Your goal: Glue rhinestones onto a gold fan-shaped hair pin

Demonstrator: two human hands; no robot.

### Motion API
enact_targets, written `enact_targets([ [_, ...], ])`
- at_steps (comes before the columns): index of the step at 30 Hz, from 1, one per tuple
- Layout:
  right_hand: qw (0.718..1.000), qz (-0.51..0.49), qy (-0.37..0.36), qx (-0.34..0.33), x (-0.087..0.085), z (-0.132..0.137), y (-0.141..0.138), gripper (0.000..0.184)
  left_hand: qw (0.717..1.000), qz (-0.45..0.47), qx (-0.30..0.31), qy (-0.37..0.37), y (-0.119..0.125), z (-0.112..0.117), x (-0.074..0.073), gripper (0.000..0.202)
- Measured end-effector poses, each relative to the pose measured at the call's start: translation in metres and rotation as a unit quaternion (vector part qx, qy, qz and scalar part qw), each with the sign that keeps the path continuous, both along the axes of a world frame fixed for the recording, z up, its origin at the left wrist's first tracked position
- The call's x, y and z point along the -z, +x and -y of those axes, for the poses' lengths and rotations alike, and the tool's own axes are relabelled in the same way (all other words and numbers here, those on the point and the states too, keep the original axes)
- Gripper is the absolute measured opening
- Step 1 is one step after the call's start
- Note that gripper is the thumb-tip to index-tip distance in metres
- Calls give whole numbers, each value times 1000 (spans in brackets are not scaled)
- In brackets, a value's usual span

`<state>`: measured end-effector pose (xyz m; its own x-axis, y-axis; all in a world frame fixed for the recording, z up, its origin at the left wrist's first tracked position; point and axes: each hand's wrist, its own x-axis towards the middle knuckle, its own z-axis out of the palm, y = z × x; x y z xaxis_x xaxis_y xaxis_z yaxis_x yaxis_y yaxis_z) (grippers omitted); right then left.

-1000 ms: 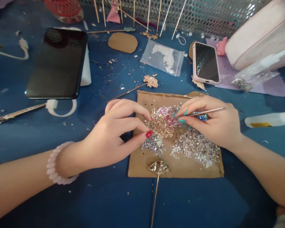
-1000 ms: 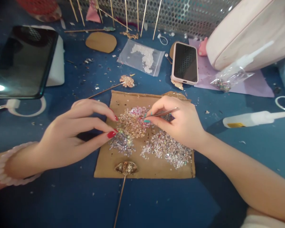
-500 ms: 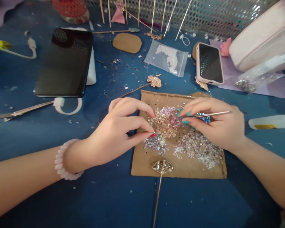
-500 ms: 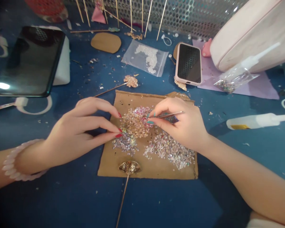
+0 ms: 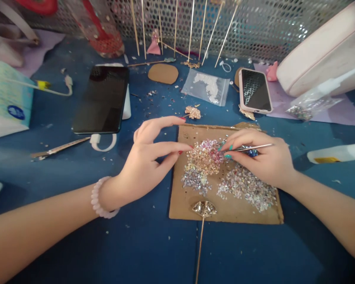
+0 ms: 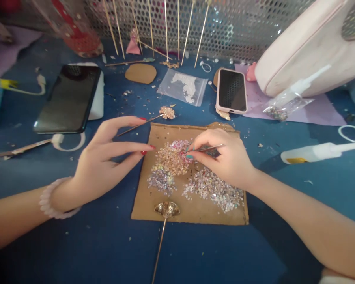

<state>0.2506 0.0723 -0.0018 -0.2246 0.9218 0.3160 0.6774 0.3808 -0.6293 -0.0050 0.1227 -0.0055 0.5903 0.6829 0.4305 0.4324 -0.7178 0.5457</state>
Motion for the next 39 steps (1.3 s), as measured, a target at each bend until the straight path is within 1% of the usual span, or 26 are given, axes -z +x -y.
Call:
enact_targets([
  [2,1000,-7,-10,0,0,0,-1,7,1000,7,-12,-1,0,-1,1,20],
  [4,1000,-11,-14,4,-1,1,-2,8,1000,9,-9,-1,-1,-1,1,16],
  [6,1000,-9,-11,11,-2,2,-4,8,1000,19,-12,6,-2,-1,1,16],
  [9,1000,-6,-7,7,-3,3,-6,6,998,41,-33,20,-6,1,0,18],
  [12,1000,-9,-4,9,-1,3,-6,7,1000,-5,-27,5,-14,5,0,22],
  [14,1000,-10,-5,18,0,2,-6,8,999,-35,-37,0,-20,10,2,24],
  [16,999,-19,-14,26,2,1,-6,9,998,-35,-47,-18,-27,16,3,24],
  [17,999,-25,-19,28,2,1,-6,10,998,-27,-42,-39,-30,18,3,26],
  [21,999,-26,-15,25,4,1,-6,10,990,23,5,-139,-36,25,1,34],
  [24,999,-21,-8,27,5,2,-6,8,982,57,29,-176,-36,24,0,35],
  [27,999,-20,-5,29,4,2,-6,6,970,92,59,-217,-38,22,4,34],
  [30,999,-20,-2,26,4,2,-6,5,953,131,99,-254,-42,23,11,43],
  [32,999,-22,-2,24,3,2,-5,5,946,138,126,-265,-44,23,14,51],
  [34,999,-27,-5,24,3,2,-4,5,949,128,148,-247,-43,24,13,53],
  [36,999,-29,-4,26,3,1,-4,5,963,111,158,-189,-41,26,8,48],
  [37,999,-28,-2,26,3,1,-3,5,974,88,146,-148,-39,28,5,43],
  [39,999,-24,4,27,3,1,-4,6,989,47,121,-71,-36,31,1,40],
])
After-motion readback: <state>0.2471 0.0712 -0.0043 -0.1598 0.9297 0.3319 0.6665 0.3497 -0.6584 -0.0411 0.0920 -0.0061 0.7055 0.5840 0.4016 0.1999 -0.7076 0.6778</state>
